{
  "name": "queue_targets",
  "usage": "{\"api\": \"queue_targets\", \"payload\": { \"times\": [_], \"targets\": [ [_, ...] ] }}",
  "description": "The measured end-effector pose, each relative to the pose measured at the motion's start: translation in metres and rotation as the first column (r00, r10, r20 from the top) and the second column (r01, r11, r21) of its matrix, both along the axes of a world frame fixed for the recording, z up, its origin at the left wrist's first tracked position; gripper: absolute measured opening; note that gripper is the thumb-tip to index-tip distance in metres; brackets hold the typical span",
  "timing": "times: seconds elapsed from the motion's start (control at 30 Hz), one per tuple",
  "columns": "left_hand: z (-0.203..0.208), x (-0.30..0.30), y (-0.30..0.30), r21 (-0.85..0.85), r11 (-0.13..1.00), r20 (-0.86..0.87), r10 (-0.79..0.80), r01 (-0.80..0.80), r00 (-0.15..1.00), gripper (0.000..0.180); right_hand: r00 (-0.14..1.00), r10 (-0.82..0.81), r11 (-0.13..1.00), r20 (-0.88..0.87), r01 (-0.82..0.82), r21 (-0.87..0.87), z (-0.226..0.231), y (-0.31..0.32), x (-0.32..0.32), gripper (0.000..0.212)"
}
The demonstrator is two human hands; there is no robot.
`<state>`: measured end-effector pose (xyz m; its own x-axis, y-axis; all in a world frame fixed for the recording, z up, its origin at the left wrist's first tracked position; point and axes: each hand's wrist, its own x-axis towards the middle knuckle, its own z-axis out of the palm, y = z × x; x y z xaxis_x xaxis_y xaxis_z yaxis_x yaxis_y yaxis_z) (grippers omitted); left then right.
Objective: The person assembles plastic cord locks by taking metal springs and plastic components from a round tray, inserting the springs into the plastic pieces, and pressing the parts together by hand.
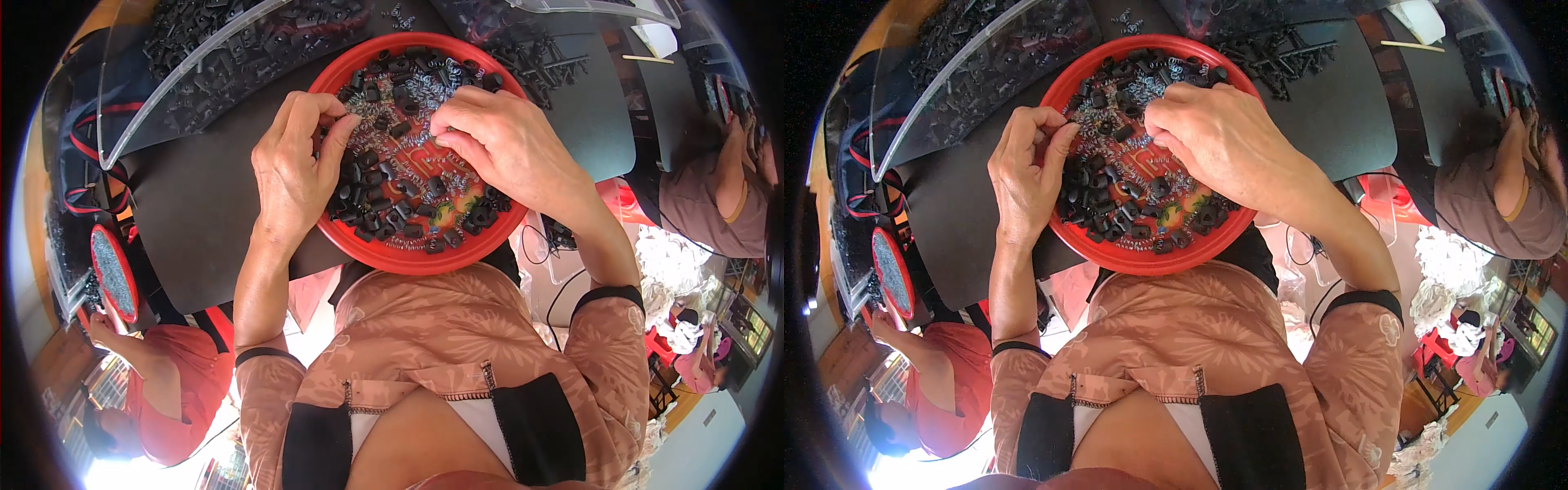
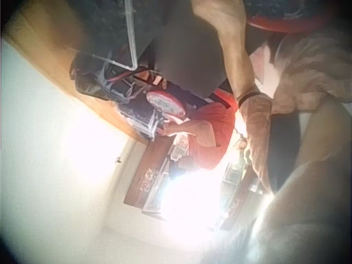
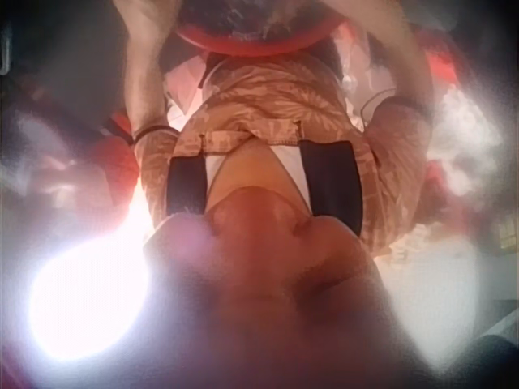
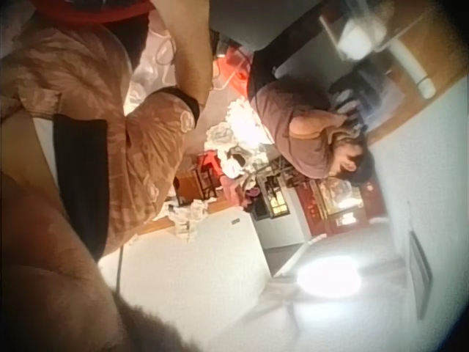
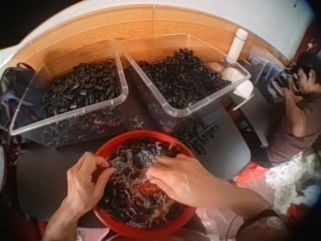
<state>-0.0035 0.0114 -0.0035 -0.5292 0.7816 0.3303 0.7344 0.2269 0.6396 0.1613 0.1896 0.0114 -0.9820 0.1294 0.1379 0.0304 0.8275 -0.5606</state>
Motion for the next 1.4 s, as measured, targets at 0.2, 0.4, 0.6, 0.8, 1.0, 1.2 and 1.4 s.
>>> {"api": "queue_targets", "payload": {
  "times": [0.2, 0.4, 0.6, 0.8, 1.0, 1.2, 1.4],
  "targets": [
    [0.001, 0.000, 0.000, -0.003, 1.000, 0.009, -0.002, 0.002, 1.000, 0.017, 0.999, 0.022, 0.993, 0.025, -0.025, 0.113, -0.006, -0.004, -0.005, 0.010],
    [0.004, 0.001, 0.000, 0.010, 0.999, -0.002, -0.030, 0.030, 1.000, 0.015, 0.997, 0.077, 0.967, 0.009, -0.077, 0.245, -0.012, -0.007, -0.009, 0.012],
    [0.015, 0.009, -0.001, 0.020, 0.993, 0.127, -0.115, 0.113, 0.985, 0.016, 0.991, 0.054, 0.981, -0.124, -0.029, 0.193, -0.009, -0.011, -0.008, 0.018],
    [0.015, 0.024, -0.001, -0.006, 0.959, 0.206, -0.277, 0.284, 0.939, 0.013, 0.967, 0.073, 0.982, -0.244, -0.028, 0.186, 0.005, -0.020, -0.009, 0.018],
    [0.024, 0.027, -0.002, -0.098, 0.974, 0.211, -0.181, 0.205, 0.961, 0.009, 0.943, -0.038, 0.987, -0.331, -0.017, -0.162, -0.005, -0.020, -0.012, 0.018],
    [0.024, 0.035, -0.003, -0.050, 0.979, 0.158, -0.186, 0.196, 0.970, 0.007, 0.985, -0.024, 0.898, -0.171, -0.054, -0.436, -0.002, -0.023, -0.008, 0.019],
    [0.017, 0.052, 0.000, 0.012, 0.998, 0.178, -0.060, 0.059, 0.982, 0.005, 0.971, -0.052, 0.905, -0.233, -0.053, -0.422, -0.011, -0.031, -0.008, 0.017]
  ]
}}
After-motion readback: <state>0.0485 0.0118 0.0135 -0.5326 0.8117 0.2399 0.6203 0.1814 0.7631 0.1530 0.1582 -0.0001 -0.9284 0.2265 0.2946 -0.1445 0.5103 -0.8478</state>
